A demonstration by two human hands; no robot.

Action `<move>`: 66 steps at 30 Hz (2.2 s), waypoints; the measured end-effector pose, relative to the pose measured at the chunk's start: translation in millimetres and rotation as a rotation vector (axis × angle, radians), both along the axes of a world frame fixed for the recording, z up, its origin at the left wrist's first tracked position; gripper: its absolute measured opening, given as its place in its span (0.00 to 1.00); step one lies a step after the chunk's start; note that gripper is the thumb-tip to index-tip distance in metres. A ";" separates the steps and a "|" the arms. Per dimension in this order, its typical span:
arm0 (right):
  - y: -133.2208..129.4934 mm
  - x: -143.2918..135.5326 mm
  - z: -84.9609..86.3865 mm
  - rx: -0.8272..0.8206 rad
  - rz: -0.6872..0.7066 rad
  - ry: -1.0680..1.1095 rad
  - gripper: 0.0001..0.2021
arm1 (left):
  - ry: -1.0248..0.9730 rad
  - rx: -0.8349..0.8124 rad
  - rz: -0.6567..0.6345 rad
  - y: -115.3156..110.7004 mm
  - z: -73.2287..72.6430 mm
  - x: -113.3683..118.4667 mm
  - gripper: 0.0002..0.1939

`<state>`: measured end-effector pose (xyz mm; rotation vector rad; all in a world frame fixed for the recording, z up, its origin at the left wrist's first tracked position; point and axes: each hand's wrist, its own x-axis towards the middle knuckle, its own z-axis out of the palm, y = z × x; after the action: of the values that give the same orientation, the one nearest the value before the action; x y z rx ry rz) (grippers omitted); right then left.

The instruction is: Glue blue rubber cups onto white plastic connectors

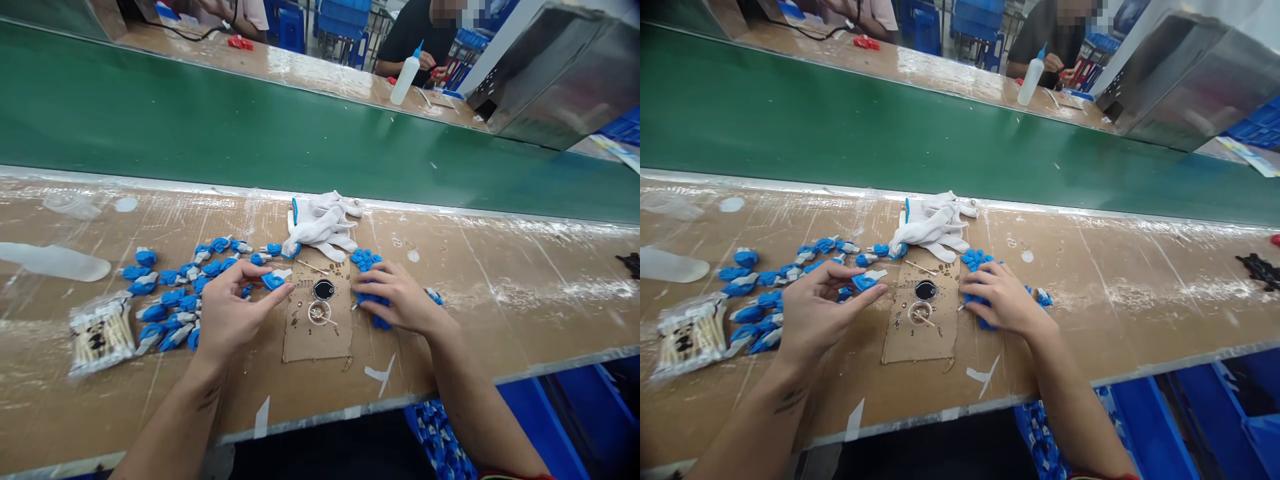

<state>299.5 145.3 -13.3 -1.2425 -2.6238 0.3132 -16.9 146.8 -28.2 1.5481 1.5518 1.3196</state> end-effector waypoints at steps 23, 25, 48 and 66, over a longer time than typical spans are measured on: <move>-8.1 -50.2 37.9 -0.075 0.240 0.258 0.08 | -0.064 0.027 -0.149 2.6 3.2 3.9 0.16; -5.4 -30.2 39.0 -0.001 0.115 0.320 0.07 | -0.054 0.033 -0.163 2.6 3.1 2.5 0.14; 25.8 -17.2 4.6 0.077 -0.102 0.227 0.07 | -0.565 -0.285 -0.341 -3.0 10.0 14.6 0.19; -3.9 -97.2 29.7 0.183 0.218 0.741 0.07 | -0.357 -0.003 -0.536 -16.8 14.9 18.3 0.11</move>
<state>202.3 141.5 16.4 -0.6105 -2.0719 0.4530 1.5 130.0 -13.3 1.4850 0.8414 1.1913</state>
